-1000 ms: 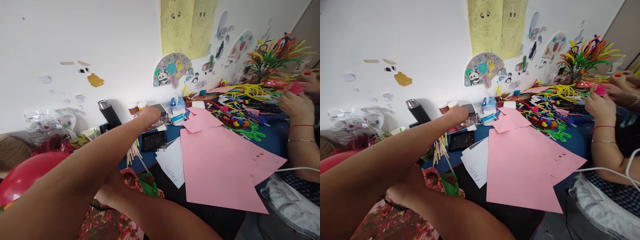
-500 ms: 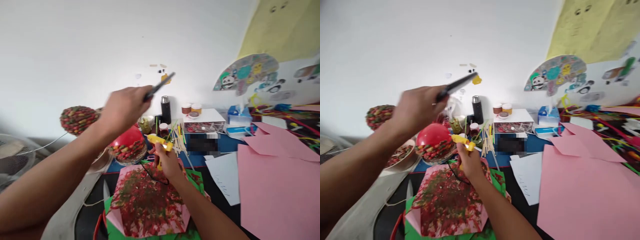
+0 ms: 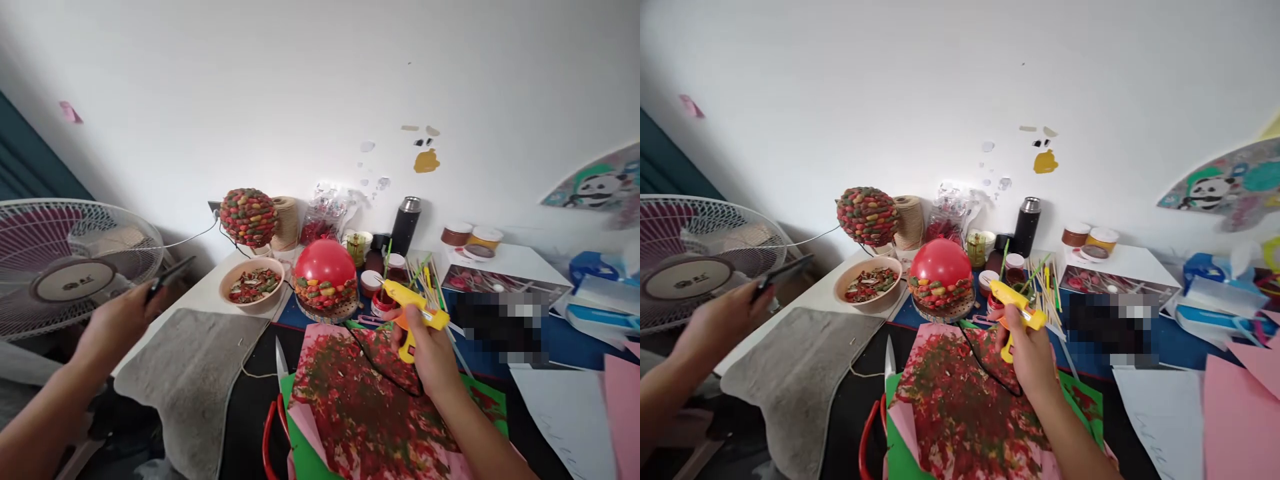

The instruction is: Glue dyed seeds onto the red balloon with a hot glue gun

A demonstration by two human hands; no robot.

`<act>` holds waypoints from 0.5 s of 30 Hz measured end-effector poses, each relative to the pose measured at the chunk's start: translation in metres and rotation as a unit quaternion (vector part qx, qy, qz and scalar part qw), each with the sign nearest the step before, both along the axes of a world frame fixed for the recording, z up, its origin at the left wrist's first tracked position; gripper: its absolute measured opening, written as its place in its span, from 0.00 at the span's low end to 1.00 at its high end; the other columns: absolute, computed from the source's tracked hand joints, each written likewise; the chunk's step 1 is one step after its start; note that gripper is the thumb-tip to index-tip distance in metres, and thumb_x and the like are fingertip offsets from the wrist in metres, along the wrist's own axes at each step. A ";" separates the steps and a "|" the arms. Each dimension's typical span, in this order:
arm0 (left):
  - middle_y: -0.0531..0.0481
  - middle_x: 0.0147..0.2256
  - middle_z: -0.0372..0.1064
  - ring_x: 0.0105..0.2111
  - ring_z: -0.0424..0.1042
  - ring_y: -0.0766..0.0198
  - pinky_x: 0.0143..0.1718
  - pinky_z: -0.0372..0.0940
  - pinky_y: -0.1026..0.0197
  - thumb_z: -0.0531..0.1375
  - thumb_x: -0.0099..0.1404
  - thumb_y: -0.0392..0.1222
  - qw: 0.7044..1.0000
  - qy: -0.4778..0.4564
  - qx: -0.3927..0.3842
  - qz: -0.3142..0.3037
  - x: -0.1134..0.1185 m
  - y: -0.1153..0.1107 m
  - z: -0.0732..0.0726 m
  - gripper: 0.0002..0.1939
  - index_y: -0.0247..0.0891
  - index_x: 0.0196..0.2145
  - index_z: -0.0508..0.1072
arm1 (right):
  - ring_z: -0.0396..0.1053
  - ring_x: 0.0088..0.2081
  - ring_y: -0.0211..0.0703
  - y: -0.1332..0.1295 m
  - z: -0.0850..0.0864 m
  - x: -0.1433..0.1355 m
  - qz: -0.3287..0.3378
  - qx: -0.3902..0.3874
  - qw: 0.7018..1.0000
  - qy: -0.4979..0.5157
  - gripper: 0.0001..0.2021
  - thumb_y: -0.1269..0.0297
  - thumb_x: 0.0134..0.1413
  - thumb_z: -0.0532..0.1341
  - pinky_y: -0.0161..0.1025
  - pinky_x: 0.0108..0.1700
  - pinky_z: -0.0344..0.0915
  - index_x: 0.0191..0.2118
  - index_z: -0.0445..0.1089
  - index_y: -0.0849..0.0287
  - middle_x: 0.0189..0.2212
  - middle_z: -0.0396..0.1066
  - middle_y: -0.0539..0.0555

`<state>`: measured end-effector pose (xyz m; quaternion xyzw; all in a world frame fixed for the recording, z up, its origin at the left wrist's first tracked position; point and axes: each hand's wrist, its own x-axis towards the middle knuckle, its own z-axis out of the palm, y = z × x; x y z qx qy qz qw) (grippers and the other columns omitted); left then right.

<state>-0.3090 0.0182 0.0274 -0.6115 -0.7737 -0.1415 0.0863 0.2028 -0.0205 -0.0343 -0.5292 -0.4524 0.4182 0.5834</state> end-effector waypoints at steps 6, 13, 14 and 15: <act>0.47 0.62 0.79 0.62 0.77 0.44 0.65 0.68 0.47 0.50 0.71 0.53 0.988 -0.010 -0.071 -0.134 -0.002 0.043 -0.067 0.30 0.46 0.66 0.72 | 0.70 0.20 0.45 -0.001 -0.012 0.010 0.025 -0.009 0.998 -0.062 0.33 0.26 0.63 0.62 0.37 0.19 0.61 0.36 0.81 0.57 0.20 0.70 0.53; 0.51 0.72 0.67 0.71 0.68 0.48 0.73 0.58 0.47 0.55 0.64 0.46 0.968 -0.054 -0.110 -0.217 -0.017 0.062 -0.086 0.34 0.47 0.67 0.73 | 0.68 0.20 0.46 -0.006 -0.012 0.005 0.025 -0.016 0.995 -0.093 0.33 0.26 0.62 0.62 0.39 0.18 0.60 0.37 0.82 0.56 0.20 0.70 0.55; 0.53 0.72 0.66 0.71 0.67 0.49 0.73 0.58 0.47 0.55 0.66 0.46 0.968 -0.056 -0.114 -0.217 -0.020 0.059 -0.085 0.33 0.49 0.67 0.73 | 0.67 0.19 0.45 -0.008 -0.012 0.003 0.016 -0.015 0.995 -0.094 0.33 0.26 0.61 0.62 0.39 0.18 0.60 0.36 0.82 0.56 0.20 0.70 0.54; 0.53 0.72 0.66 0.71 0.68 0.49 0.73 0.58 0.47 0.55 0.67 0.47 0.968 -0.056 -0.116 -0.215 -0.023 0.057 -0.083 0.32 0.49 0.68 0.72 | 0.67 0.19 0.45 -0.009 -0.011 0.001 0.013 -0.015 0.995 -0.099 0.33 0.26 0.60 0.62 0.39 0.18 0.60 0.36 0.82 0.55 0.20 0.69 0.54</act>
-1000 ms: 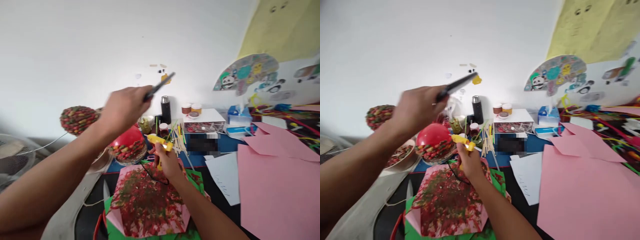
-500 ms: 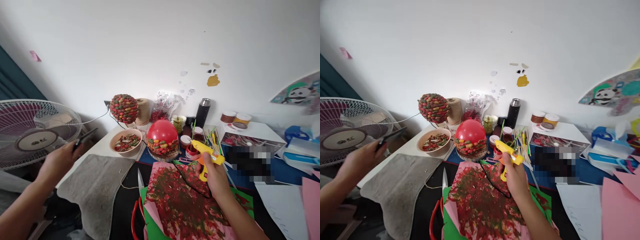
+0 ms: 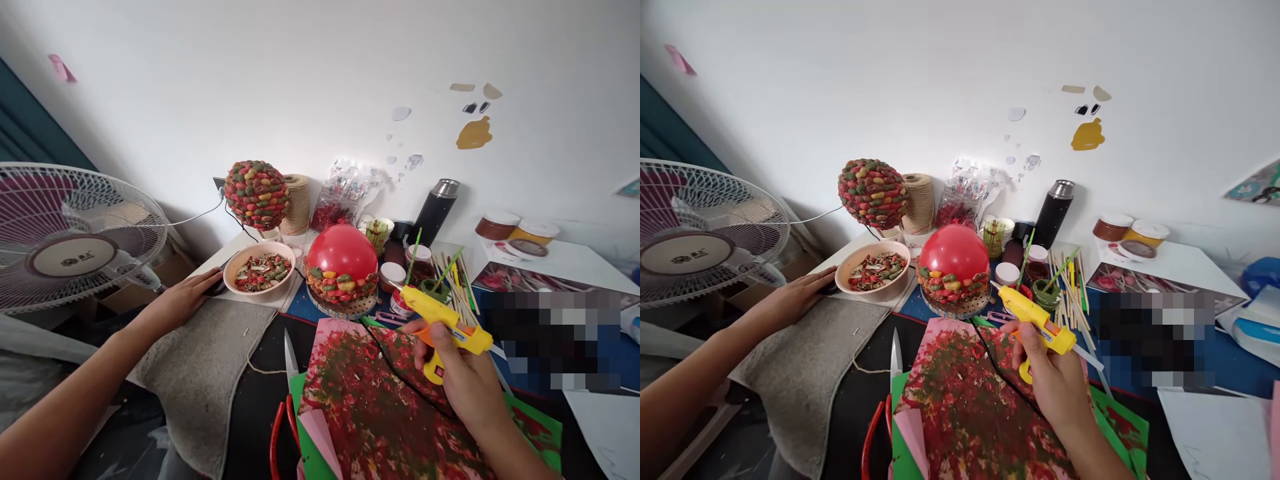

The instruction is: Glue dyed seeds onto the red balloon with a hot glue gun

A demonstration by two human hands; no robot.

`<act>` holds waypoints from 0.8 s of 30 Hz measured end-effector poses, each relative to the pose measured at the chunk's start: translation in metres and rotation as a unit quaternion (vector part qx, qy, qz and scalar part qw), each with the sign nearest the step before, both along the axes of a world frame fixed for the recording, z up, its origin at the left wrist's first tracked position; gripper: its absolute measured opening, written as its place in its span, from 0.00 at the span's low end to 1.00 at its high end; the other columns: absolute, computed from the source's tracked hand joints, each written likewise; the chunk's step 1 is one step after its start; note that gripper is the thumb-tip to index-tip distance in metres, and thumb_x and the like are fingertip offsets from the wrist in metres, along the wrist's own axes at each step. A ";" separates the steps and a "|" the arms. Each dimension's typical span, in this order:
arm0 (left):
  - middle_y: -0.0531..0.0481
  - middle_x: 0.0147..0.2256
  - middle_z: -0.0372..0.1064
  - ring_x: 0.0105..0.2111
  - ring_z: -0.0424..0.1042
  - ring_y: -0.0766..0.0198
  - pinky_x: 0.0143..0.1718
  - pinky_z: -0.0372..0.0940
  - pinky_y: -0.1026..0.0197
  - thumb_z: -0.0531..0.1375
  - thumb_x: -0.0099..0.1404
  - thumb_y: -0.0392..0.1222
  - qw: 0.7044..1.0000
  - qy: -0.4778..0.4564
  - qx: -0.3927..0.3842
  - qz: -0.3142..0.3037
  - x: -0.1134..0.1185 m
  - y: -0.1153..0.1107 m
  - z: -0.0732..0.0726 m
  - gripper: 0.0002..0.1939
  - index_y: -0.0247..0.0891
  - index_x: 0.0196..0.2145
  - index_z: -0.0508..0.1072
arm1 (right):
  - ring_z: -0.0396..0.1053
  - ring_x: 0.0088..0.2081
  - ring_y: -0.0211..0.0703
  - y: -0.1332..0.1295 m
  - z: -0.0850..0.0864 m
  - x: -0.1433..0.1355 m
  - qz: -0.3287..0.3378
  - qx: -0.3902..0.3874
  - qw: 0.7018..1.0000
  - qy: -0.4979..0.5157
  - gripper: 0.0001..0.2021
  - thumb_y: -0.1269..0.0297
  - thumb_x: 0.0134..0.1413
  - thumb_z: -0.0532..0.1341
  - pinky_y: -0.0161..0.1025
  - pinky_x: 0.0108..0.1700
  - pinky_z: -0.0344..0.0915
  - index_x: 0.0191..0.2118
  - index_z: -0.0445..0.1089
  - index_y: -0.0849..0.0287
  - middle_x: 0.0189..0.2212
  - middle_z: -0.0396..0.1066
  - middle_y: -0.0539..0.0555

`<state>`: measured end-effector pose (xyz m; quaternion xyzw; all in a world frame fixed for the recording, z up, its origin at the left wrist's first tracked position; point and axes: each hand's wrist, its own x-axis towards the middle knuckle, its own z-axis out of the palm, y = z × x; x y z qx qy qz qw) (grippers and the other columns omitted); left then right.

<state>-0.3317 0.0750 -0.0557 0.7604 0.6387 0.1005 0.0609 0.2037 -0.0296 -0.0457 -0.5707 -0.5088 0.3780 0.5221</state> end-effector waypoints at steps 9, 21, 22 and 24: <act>0.40 0.73 0.65 0.71 0.66 0.38 0.71 0.62 0.42 0.61 0.65 0.66 0.999 -0.042 0.003 0.023 0.013 -0.008 0.013 0.44 0.42 0.72 0.68 | 0.69 0.20 0.47 -0.001 0.003 -0.004 0.027 0.013 0.994 -0.109 0.38 0.21 0.59 0.58 0.41 0.23 0.65 0.32 0.80 0.56 0.18 0.71 0.54; 0.37 0.73 0.64 0.66 0.73 0.40 0.68 0.68 0.42 0.60 0.67 0.69 0.977 -0.211 -0.018 0.003 0.088 0.000 0.010 0.54 0.39 0.79 0.50 | 0.65 0.18 0.47 -0.005 -0.010 -0.004 0.024 0.054 0.984 -0.170 0.36 0.25 0.65 0.55 0.41 0.22 0.63 0.37 0.84 0.53 0.17 0.70 0.52; 0.36 0.74 0.63 0.67 0.73 0.41 0.68 0.68 0.42 0.60 0.67 0.67 0.976 -0.219 -0.013 -0.002 0.091 0.003 0.009 0.55 0.39 0.80 0.47 | 0.65 0.18 0.47 -0.005 -0.009 -0.004 0.024 0.060 0.983 -0.174 0.35 0.26 0.65 0.55 0.41 0.22 0.63 0.36 0.84 0.53 0.17 0.70 0.52; 0.35 0.74 0.61 0.68 0.72 0.43 0.69 0.66 0.43 0.60 0.67 0.64 0.975 -0.222 -0.003 -0.009 0.089 0.009 0.005 0.55 0.38 0.80 0.42 | 0.65 0.18 0.47 -0.004 -0.004 -0.005 0.023 0.069 0.981 -0.181 0.34 0.26 0.66 0.56 0.42 0.23 0.65 0.35 0.84 0.52 0.17 0.70 0.51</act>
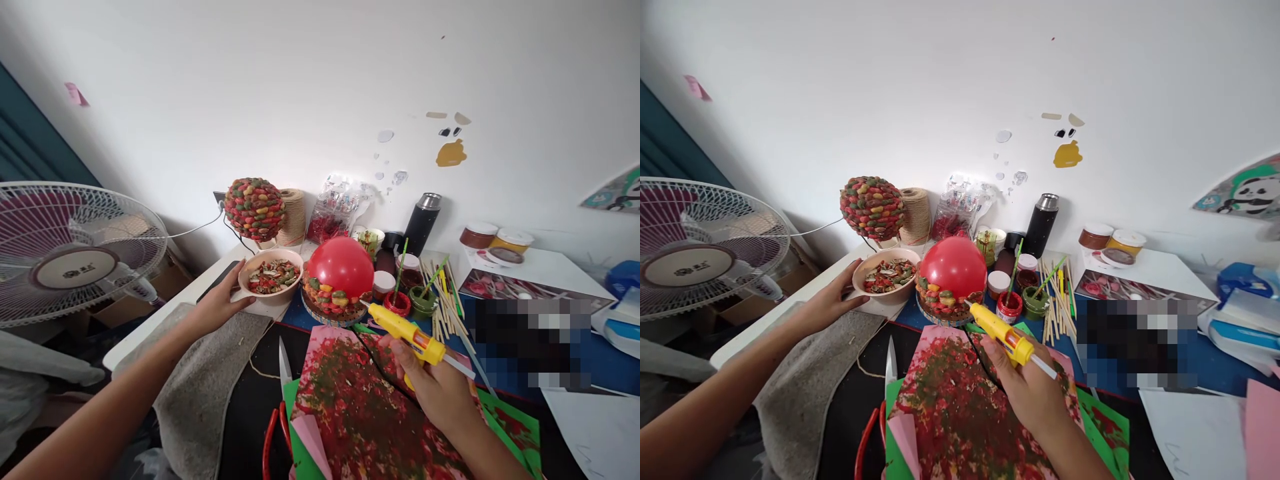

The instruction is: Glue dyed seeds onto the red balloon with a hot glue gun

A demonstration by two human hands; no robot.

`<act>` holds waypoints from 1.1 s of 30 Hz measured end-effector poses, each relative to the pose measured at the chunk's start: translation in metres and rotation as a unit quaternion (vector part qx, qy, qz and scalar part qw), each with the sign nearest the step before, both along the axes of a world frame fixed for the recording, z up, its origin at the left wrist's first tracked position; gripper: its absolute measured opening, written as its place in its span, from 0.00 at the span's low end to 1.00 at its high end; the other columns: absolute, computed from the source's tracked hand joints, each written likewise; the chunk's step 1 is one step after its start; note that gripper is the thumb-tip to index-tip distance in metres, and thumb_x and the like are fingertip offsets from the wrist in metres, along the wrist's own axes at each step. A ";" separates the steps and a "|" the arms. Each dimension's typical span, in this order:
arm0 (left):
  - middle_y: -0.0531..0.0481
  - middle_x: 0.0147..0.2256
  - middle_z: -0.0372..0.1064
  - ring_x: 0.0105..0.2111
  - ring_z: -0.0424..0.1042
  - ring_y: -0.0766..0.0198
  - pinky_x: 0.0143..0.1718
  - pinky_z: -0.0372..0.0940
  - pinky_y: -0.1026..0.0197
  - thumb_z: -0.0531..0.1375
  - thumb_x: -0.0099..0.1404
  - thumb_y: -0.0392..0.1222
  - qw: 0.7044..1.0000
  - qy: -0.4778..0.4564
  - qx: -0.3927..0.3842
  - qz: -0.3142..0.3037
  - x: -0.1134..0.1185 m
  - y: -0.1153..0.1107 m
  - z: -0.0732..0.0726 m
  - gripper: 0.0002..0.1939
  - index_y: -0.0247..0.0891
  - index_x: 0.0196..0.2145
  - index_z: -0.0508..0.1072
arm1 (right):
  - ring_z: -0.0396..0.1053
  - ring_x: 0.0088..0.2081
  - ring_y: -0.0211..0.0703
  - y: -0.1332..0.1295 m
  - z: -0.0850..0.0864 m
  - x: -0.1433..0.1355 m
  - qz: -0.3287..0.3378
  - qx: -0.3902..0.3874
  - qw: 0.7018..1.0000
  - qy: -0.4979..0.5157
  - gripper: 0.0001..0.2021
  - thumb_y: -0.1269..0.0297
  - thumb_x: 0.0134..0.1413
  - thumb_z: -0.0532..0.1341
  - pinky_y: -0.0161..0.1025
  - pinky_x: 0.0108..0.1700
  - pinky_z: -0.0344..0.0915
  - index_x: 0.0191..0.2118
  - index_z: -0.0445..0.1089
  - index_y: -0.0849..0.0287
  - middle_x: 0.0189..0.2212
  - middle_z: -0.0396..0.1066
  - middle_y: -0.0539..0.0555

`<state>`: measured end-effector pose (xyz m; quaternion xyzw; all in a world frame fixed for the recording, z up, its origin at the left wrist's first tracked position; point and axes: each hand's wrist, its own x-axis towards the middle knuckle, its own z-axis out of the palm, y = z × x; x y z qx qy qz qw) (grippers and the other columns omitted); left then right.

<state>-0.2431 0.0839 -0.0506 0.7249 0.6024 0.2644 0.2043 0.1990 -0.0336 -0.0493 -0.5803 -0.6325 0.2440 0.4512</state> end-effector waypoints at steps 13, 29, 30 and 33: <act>0.25 0.66 0.71 0.66 0.70 0.32 0.64 0.65 0.41 0.55 0.67 0.61 0.925 0.320 -0.043 0.199 -0.041 0.017 -0.023 0.44 0.27 0.71 0.65 | 0.81 0.30 0.51 -0.004 0.011 -0.006 0.082 0.072 0.994 -0.029 0.23 0.40 0.74 0.59 0.42 0.33 0.77 0.40 0.83 0.51 0.32 0.84 0.54; 0.21 0.66 0.67 0.67 0.64 0.25 0.59 0.66 0.34 0.53 0.65 0.66 0.906 0.287 -0.070 0.303 -0.026 0.064 -0.019 0.47 0.30 0.70 0.69 | 0.78 0.28 0.48 -0.006 0.007 -0.005 0.099 0.121 0.981 -0.117 0.25 0.43 0.78 0.56 0.40 0.30 0.71 0.32 0.74 0.52 0.27 0.78 0.53; 0.21 0.66 0.67 0.67 0.64 0.26 0.60 0.65 0.34 0.54 0.64 0.67 0.906 0.283 -0.073 0.307 -0.027 0.066 -0.019 0.47 0.31 0.70 0.69 | 0.77 0.27 0.47 -0.006 0.007 -0.005 0.103 0.117 0.980 -0.121 0.24 0.43 0.78 0.56 0.40 0.30 0.71 0.33 0.75 0.52 0.27 0.78 0.53; 0.21 0.66 0.66 0.67 0.63 0.25 0.60 0.65 0.34 0.55 0.63 0.67 0.904 0.272 -0.081 0.320 -0.030 0.071 -0.017 0.48 0.31 0.70 0.69 | 0.75 0.27 0.46 -0.006 0.010 -0.006 0.120 0.118 0.976 -0.139 0.24 0.43 0.78 0.55 0.39 0.29 0.69 0.35 0.75 0.53 0.27 0.77 0.52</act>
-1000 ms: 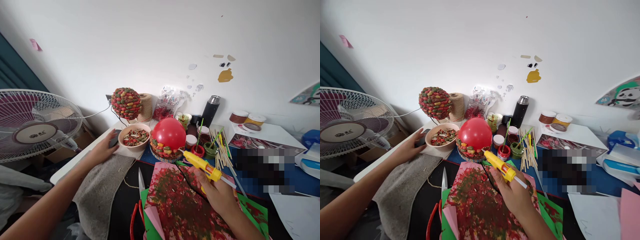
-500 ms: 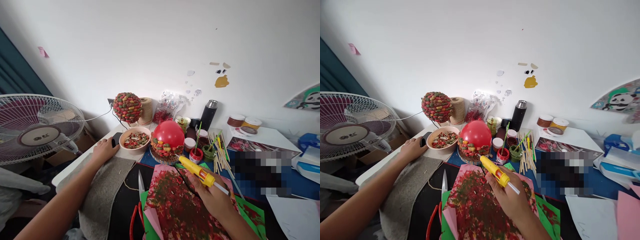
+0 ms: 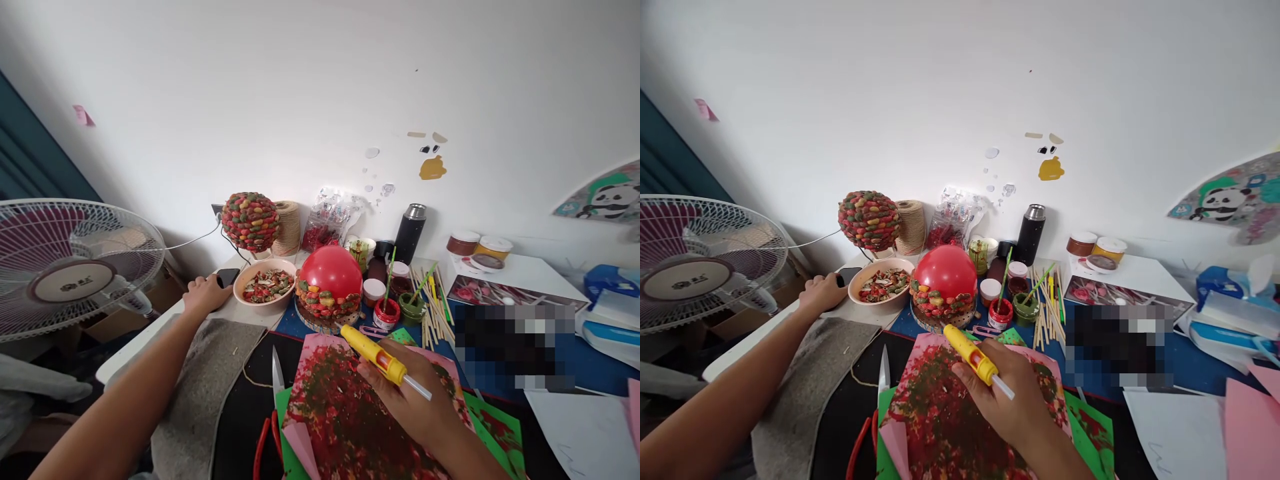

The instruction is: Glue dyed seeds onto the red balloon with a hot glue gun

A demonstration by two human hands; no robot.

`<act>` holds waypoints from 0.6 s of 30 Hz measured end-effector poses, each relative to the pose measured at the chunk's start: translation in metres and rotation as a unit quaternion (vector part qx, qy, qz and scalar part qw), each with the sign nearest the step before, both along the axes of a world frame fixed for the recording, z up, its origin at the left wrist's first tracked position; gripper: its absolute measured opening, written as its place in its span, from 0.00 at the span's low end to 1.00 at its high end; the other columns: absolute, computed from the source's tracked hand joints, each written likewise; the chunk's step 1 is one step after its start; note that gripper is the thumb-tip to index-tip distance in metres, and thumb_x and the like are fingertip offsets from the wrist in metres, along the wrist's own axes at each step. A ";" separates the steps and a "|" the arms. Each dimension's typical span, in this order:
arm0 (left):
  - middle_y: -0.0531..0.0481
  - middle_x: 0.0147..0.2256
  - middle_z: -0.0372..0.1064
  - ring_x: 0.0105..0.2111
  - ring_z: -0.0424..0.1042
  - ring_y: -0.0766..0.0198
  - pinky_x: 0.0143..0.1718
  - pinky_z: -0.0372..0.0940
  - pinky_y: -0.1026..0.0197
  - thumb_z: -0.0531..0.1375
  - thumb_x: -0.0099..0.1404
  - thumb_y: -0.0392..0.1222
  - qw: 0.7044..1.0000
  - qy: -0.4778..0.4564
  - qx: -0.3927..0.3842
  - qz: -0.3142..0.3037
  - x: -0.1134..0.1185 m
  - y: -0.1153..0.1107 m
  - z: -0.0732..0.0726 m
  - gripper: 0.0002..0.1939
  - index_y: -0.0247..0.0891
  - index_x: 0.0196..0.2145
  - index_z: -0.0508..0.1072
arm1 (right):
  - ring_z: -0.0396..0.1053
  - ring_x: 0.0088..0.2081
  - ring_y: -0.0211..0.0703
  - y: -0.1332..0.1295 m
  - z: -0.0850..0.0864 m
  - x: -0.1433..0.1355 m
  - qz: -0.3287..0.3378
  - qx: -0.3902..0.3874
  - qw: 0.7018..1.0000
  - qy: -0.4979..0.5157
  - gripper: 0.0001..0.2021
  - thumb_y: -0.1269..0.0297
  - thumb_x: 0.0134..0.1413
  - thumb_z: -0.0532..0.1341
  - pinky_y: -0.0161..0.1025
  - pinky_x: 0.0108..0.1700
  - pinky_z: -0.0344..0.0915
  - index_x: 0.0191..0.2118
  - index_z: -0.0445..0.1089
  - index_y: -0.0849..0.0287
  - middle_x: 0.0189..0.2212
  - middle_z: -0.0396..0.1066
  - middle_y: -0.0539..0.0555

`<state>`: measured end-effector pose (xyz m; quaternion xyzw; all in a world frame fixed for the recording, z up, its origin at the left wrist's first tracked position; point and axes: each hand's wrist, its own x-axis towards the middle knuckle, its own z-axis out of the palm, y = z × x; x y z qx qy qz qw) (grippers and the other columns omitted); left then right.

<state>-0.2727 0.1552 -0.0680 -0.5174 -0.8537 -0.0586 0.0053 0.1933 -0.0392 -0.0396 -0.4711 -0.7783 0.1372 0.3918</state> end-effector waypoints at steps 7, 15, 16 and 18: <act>0.20 0.65 0.66 0.67 0.62 0.25 0.60 0.64 0.33 0.56 0.62 0.69 1.000 -0.013 0.013 0.013 -0.002 0.004 0.001 0.47 0.30 0.67 0.71 | 0.72 0.24 0.42 -0.002 0.003 -0.004 0.002 0.045 0.998 -0.041 0.27 0.42 0.80 0.52 0.37 0.26 0.63 0.32 0.70 0.53 0.25 0.74 0.49; 0.14 0.63 0.67 0.64 0.65 0.22 0.59 0.65 0.33 0.57 0.60 0.71 0.999 -0.031 0.038 0.006 -0.002 0.004 0.000 0.51 0.24 0.65 0.72 | 0.77 0.28 0.46 0.000 0.002 -0.004 0.022 0.042 0.997 -0.056 0.23 0.44 0.80 0.53 0.38 0.29 0.66 0.37 0.74 0.53 0.29 0.78 0.51; 0.13 0.62 0.68 0.63 0.67 0.21 0.58 0.66 0.33 0.57 0.59 0.73 0.998 -0.038 0.040 0.000 -0.004 0.003 0.002 0.51 0.24 0.63 0.73 | 0.78 0.29 0.46 0.000 0.002 -0.004 0.023 0.042 0.997 -0.058 0.23 0.44 0.79 0.54 0.39 0.29 0.67 0.37 0.74 0.53 0.29 0.78 0.51; 0.15 0.59 0.72 0.61 0.71 0.23 0.57 0.68 0.35 0.57 0.58 0.74 0.997 -0.055 0.048 -0.021 -0.014 -0.002 0.009 0.50 0.25 0.60 0.76 | 0.78 0.29 0.47 0.000 0.001 -0.004 0.025 0.039 0.997 -0.061 0.23 0.44 0.79 0.55 0.39 0.30 0.67 0.36 0.75 0.53 0.29 0.78 0.51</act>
